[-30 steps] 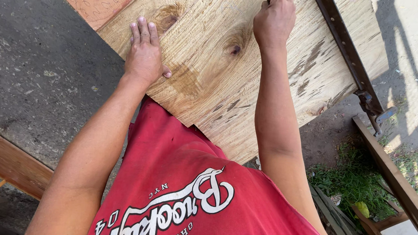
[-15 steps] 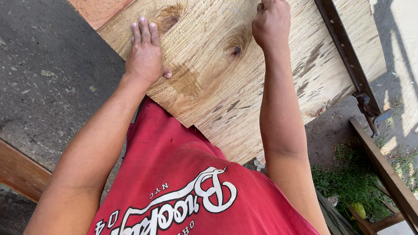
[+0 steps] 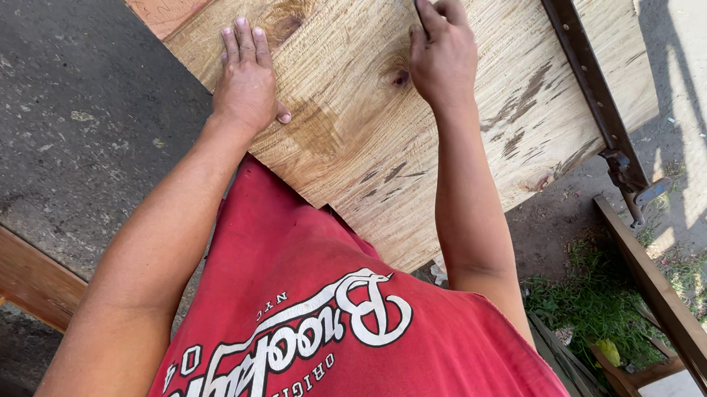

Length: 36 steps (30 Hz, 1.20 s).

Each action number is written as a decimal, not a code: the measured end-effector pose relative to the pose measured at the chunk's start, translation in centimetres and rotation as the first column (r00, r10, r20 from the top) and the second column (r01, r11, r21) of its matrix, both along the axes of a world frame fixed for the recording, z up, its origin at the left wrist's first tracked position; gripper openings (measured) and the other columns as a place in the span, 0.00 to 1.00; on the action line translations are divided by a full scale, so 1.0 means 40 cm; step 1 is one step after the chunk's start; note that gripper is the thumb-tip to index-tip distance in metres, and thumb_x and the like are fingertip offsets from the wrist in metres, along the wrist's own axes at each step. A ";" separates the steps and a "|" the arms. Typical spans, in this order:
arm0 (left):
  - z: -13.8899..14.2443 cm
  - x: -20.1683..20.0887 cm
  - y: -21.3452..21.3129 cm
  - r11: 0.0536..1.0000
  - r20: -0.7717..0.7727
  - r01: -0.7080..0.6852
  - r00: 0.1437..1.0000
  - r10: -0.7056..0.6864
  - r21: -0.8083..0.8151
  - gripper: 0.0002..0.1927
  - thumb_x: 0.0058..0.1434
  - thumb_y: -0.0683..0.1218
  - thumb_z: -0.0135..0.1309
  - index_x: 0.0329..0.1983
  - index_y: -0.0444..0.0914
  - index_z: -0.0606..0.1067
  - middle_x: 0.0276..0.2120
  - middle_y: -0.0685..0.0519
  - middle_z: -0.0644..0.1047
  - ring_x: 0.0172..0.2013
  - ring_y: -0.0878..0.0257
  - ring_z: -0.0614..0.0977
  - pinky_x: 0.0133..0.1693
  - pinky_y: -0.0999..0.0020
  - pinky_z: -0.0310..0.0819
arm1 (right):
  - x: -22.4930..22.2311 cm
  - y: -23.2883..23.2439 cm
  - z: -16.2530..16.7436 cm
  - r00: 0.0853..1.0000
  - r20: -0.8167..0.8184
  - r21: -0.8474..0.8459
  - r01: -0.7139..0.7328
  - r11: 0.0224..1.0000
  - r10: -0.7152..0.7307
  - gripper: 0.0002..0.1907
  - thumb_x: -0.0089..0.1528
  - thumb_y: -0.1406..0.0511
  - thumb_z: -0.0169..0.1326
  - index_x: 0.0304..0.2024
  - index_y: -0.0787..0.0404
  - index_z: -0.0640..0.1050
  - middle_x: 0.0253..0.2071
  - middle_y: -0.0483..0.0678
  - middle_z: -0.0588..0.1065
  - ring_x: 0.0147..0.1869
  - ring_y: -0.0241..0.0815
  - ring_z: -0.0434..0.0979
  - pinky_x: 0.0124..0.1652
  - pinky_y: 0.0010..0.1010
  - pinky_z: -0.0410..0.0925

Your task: The person spreads pink wood filler over plywood panels laid on the ground, using a knife to scrape and distribute the filler across the wood surface, working over several boards and repositioning them as they go.

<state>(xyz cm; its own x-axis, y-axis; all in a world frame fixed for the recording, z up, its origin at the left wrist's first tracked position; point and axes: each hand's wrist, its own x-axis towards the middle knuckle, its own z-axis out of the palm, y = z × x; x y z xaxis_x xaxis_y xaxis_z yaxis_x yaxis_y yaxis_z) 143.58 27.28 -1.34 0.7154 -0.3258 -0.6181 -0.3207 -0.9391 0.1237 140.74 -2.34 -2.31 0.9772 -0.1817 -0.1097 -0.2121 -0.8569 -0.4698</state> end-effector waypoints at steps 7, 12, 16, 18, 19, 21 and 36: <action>-0.002 -0.005 -0.001 1.000 0.031 0.009 0.999 -0.009 -0.005 0.76 0.36 0.63 0.76 0.76 0.25 0.44 0.74 0.26 0.43 0.74 0.32 0.46 0.72 0.49 0.48 | 0.013 -0.015 -0.009 0.985 0.167 -0.037 0.045 0.998 -0.038 0.14 0.71 0.67 0.53 0.58 0.62 0.80 0.47 0.48 0.75 0.35 0.41 0.78 0.34 0.34 0.73; 0.002 -0.004 -0.001 1.000 0.008 -0.021 1.000 0.021 -0.004 0.76 0.37 0.62 0.76 0.77 0.24 0.43 0.74 0.26 0.42 0.74 0.32 0.45 0.72 0.49 0.49 | 0.031 -0.010 -0.006 0.992 0.100 -0.077 0.078 0.994 -0.070 0.16 0.68 0.70 0.51 0.58 0.63 0.80 0.48 0.52 0.75 0.38 0.46 0.80 0.35 0.38 0.73; 0.003 -0.004 -0.002 1.000 0.002 -0.009 1.000 0.009 -0.006 0.75 0.38 0.62 0.77 0.76 0.24 0.43 0.74 0.26 0.42 0.73 0.31 0.45 0.72 0.48 0.48 | 0.026 0.023 -0.011 0.985 0.171 0.016 -0.028 0.999 0.025 0.16 0.70 0.68 0.53 0.59 0.64 0.79 0.48 0.51 0.77 0.43 0.46 0.81 0.44 0.36 0.76; 0.002 -0.004 -0.002 1.000 0.011 -0.017 1.000 0.017 -0.001 0.75 0.38 0.62 0.77 0.76 0.25 0.43 0.74 0.26 0.42 0.73 0.31 0.45 0.72 0.47 0.48 | 0.016 0.044 -0.013 0.989 0.131 0.029 -0.077 0.997 0.072 0.16 0.70 0.68 0.53 0.60 0.65 0.79 0.47 0.53 0.77 0.42 0.48 0.81 0.43 0.37 0.76; 0.000 -0.004 -0.002 1.000 0.005 -0.027 1.000 0.027 -0.012 0.75 0.38 0.61 0.76 0.76 0.24 0.43 0.74 0.26 0.41 0.73 0.31 0.45 0.71 0.47 0.49 | 0.010 0.053 -0.014 0.987 0.127 0.020 -0.101 0.995 0.098 0.16 0.70 0.68 0.53 0.60 0.65 0.79 0.47 0.53 0.77 0.42 0.50 0.81 0.43 0.39 0.75; 0.000 -0.004 -0.002 0.999 -0.006 -0.031 1.000 0.031 -0.016 0.75 0.38 0.62 0.76 0.77 0.24 0.43 0.74 0.26 0.41 0.74 0.31 0.45 0.70 0.47 0.50 | 0.000 0.059 -0.012 0.989 0.074 0.019 -0.127 0.992 0.126 0.17 0.69 0.68 0.53 0.60 0.66 0.78 0.48 0.55 0.76 0.41 0.51 0.80 0.42 0.40 0.74; 0.008 -0.008 0.000 0.999 -0.009 -0.042 0.999 0.042 -0.025 0.75 0.37 0.60 0.77 0.77 0.25 0.44 0.74 0.27 0.42 0.74 0.32 0.45 0.71 0.48 0.49 | 0.085 -0.062 0.010 0.971 0.228 -0.039 0.082 0.996 -0.071 0.14 0.68 0.70 0.50 0.54 0.61 0.82 0.45 0.53 0.76 0.41 0.42 0.76 0.39 0.33 0.72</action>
